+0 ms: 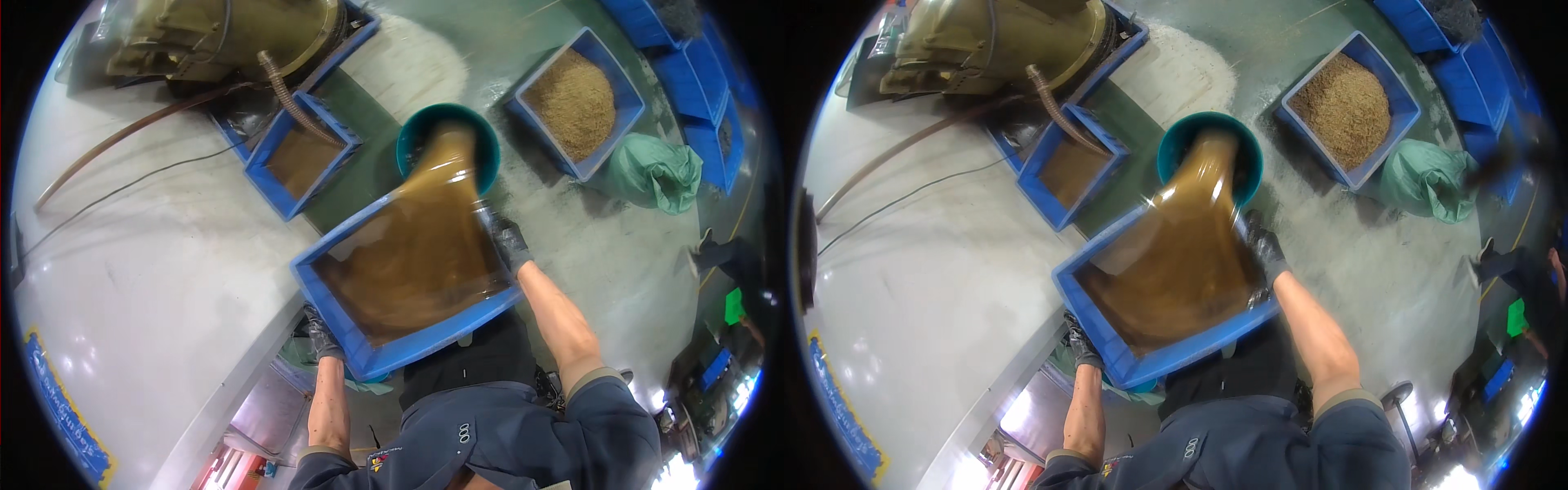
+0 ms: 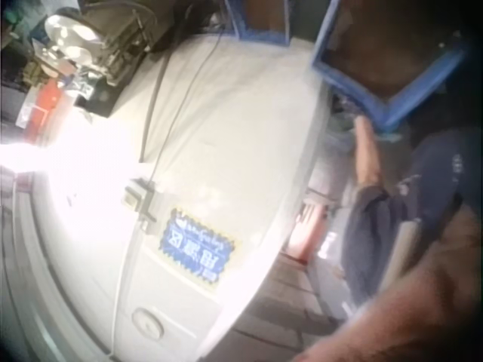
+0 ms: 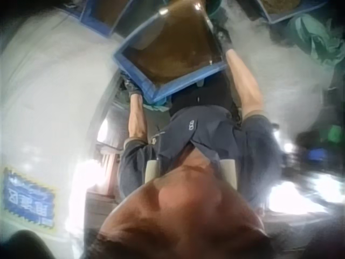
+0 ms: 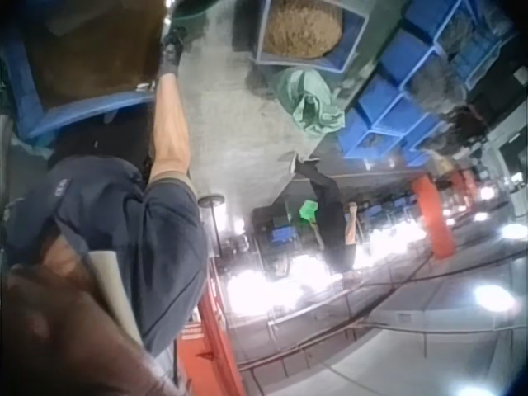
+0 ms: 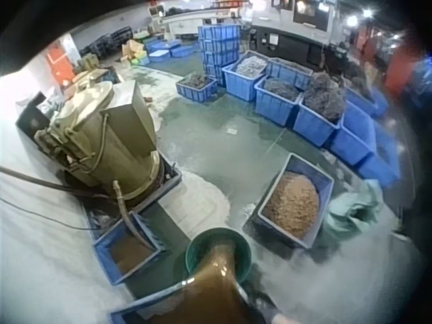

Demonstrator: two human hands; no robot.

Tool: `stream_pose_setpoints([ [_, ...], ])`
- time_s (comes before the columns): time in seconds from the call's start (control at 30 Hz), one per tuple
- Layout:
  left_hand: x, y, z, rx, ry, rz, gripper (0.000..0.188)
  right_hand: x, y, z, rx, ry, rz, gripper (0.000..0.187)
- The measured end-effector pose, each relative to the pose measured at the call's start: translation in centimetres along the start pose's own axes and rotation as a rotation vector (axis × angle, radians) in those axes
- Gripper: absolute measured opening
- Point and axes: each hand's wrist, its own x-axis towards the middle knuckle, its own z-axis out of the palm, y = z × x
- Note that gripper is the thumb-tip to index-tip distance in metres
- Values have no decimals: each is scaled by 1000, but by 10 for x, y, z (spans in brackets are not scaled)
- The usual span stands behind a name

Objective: Loading raw material into an industrial centrifuge, stirring the contents with a spatula, and filling containers with processed liquid.

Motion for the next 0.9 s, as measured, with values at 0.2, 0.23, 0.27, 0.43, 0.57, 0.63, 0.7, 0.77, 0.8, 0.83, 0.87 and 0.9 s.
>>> stream_pose_setpoints([
  [0.2,-1,0,-3,-23,-10,29,54,-10,-17,-7,180,22,19,48],
  [0.23,1,-1,-5,14,-38,59,54,-8,-9,-3,211,54,21,48],
  [0.27,-1,0,-3,15,-38,58,54,-8,-8,-1,211,54,23,48],
  [0.43,5,1,-12,64,30,34,55,-9,-6,7,403,111,55,46],
  [0.57,10,1,-14,-22,16,-2,55,-8,-15,6,413,113,93,45],
  [0.63,12,1,-16,-3,-30,49,54,-8,-14,8,343,97,112,44],
  [0.7,15,2,-25,31,-50,29,53,-8,-11,10,312,105,89,44],
  [0.77,17,1,-30,67,-72,7,54,-6,0,18,280,114,69,43],
  [0.8,17,1,-27,29,-59,24,53,-3,13,24,322,214,0,44],
  [0.83,17,1,-24,-9,-46,40,54,0,26,29,363,314,-70,55],
  [0.87,12,4,-20,-5,-44,37,54,-1,26,32,363,312,-64,55],
  [0.9,2,12,-9,29,-38,27,52,-3,26,31,381,304,-17,55],
])
